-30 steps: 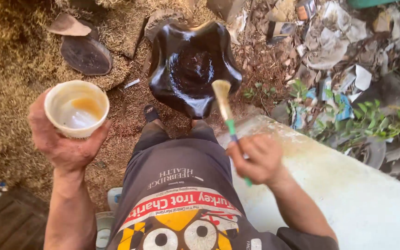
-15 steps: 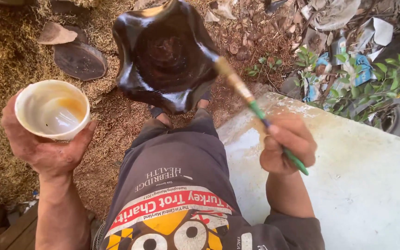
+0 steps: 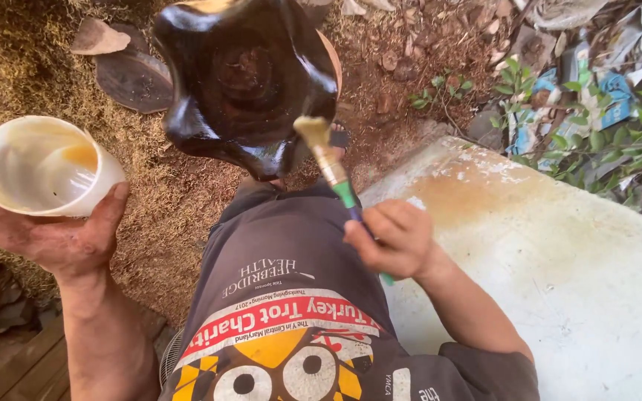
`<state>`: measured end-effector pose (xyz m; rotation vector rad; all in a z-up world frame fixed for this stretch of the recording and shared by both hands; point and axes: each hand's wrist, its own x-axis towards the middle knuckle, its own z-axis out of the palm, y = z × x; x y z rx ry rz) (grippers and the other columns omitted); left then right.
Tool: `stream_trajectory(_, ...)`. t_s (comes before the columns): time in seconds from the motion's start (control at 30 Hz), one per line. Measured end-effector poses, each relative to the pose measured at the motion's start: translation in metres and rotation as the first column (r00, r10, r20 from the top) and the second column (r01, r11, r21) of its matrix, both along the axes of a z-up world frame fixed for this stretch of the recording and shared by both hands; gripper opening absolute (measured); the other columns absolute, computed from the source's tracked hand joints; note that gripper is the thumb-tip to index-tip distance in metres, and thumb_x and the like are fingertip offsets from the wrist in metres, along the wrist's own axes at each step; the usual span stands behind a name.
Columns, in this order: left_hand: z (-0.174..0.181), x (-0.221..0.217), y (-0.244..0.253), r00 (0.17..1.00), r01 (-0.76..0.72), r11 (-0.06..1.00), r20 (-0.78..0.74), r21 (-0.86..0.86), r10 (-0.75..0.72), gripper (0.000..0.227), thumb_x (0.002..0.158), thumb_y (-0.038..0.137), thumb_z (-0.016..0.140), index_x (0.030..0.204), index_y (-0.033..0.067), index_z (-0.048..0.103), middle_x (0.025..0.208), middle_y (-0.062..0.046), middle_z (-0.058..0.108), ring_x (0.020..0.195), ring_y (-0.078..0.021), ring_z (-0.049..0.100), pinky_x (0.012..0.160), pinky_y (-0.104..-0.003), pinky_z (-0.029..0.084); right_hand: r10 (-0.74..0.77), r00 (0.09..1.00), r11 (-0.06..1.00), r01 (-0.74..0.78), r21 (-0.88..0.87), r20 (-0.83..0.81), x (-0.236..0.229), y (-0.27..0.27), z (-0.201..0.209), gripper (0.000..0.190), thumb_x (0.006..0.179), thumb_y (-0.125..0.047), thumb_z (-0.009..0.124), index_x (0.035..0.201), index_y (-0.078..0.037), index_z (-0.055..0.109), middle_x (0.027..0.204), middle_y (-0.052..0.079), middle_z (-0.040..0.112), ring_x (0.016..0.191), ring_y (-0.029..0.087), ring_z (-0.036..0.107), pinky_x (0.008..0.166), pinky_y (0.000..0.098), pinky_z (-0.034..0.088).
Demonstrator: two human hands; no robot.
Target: The person sits holding a small cup of dark liquid finish and uses a brush to coat carved wooden objects, first a star-shaped bowl and then a large turned wooden vessel, working the liquid over their surfaces. At the end the person sets the brush in the cup and lifts a large wooden slab aside.
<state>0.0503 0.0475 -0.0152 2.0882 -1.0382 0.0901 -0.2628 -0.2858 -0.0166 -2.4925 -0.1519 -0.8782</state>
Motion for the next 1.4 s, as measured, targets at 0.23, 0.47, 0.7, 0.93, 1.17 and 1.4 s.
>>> stream_trajectory(0.23, 0.035, -0.007, -0.039, 0.973, 0.137, 0.984, 0.169, 0.116, -0.155, 0.102, 0.100, 0.002, 0.089, 0.168, 0.0150, 0.013, 0.154, -0.020, 0.045, 0.129, -0.0320, 0.060, 0.104, -0.041, 0.057, -0.024, 1.000, 0.984, 0.023, 0.176, 0.004, -0.015, 0.015, -0.006, 0.031, 0.088, -0.010, 0.081, 0.113, -0.008, 0.062, 0.099, 0.008, 0.061, 0.078, 0.023, 0.064, 0.066, 0.0372, 0.057)
stream_trajectory(0.47, 0.024, -0.006, -0.019, 0.996, 0.091, 0.994, 0.014, 0.057, -0.092, 0.097, 0.100, 0.002, 0.086, 0.169, 0.0141, 0.019, 0.149, -0.018, 0.049, 0.126, -0.0309, 0.062, 0.105, -0.040, 0.058, 0.060, 0.997, 0.997, -0.062, 0.045, 0.056, -0.013, 0.015, -0.016, 0.027, 0.093, -0.011, 0.083, 0.112, -0.007, 0.063, 0.096, 0.007, 0.061, 0.076, 0.020, 0.060, 0.061, 0.0340, 0.053)
stream_trajectory(0.7, 0.044, -0.017, -0.042, 0.994, 0.069, 0.989, 0.071, 0.132, -0.079, 0.079, 0.102, 0.003, 0.087, 0.157, 0.0088, 0.030, 0.140, -0.019, 0.053, 0.119, -0.0325, 0.064, 0.101, -0.039, 0.060, 0.090, 0.996, 0.995, -0.091, 0.048, 0.029, 0.001, 0.015, -0.001, 0.026, 0.094, -0.008, 0.082, 0.110, -0.004, 0.062, 0.092, 0.008, 0.060, 0.071, 0.019, 0.060, 0.055, 0.0326, 0.048)
stream_trajectory(0.93, 0.027, -0.013, -0.020, 0.996, 0.016, 0.993, 0.083, 0.114, -0.025, 0.090, 0.100, 0.008, 0.087, 0.165, 0.0091, 0.025, 0.143, -0.019, 0.052, 0.124, -0.0307, 0.064, 0.105, -0.038, 0.060, 0.044, 0.993, 0.739, -0.108, 0.665, 0.112, -0.019, 0.030, -0.001, 0.018, 0.101, -0.007, 0.063, 0.116, -0.001, 0.057, 0.092, 0.009, 0.061, 0.072, 0.019, 0.061, 0.061, 0.0349, 0.052)
stream_trajectory(1.17, 0.006, 0.001, -0.002, 0.995, 0.080, 0.996, 0.059, 0.025, -0.082, 0.100, 0.099, 0.014, 0.088, 0.168, 0.0137, 0.016, 0.149, -0.020, 0.052, 0.127, -0.0317, 0.065, 0.104, -0.039, 0.056, -0.338, 0.939, -0.068, 0.036, 0.997, -0.057, -0.020, -0.001, -0.041, 0.003, 0.105, -0.004, 0.063, 0.105, -0.004, 0.061, 0.090, 0.010, 0.066, 0.069, 0.013, 0.061, 0.055, 0.0254, 0.048)
stream_trajectory(1.4, 0.033, -0.005, -0.049, 0.995, 0.066, 0.998, 0.080, 0.018, -0.067, 0.089, 0.093, 0.016, 0.088, 0.159, 0.0076, 0.030, 0.145, -0.020, 0.056, 0.126, -0.0345, 0.066, 0.106, -0.042, 0.057, -0.122, 0.992, 0.493, 0.090, 0.865, -0.034, 0.002, -0.007, -0.001, 0.006, 0.103, -0.005, 0.063, 0.108, -0.002, 0.061, 0.090, 0.010, 0.065, 0.075, 0.015, 0.060, 0.058, 0.0246, 0.047)
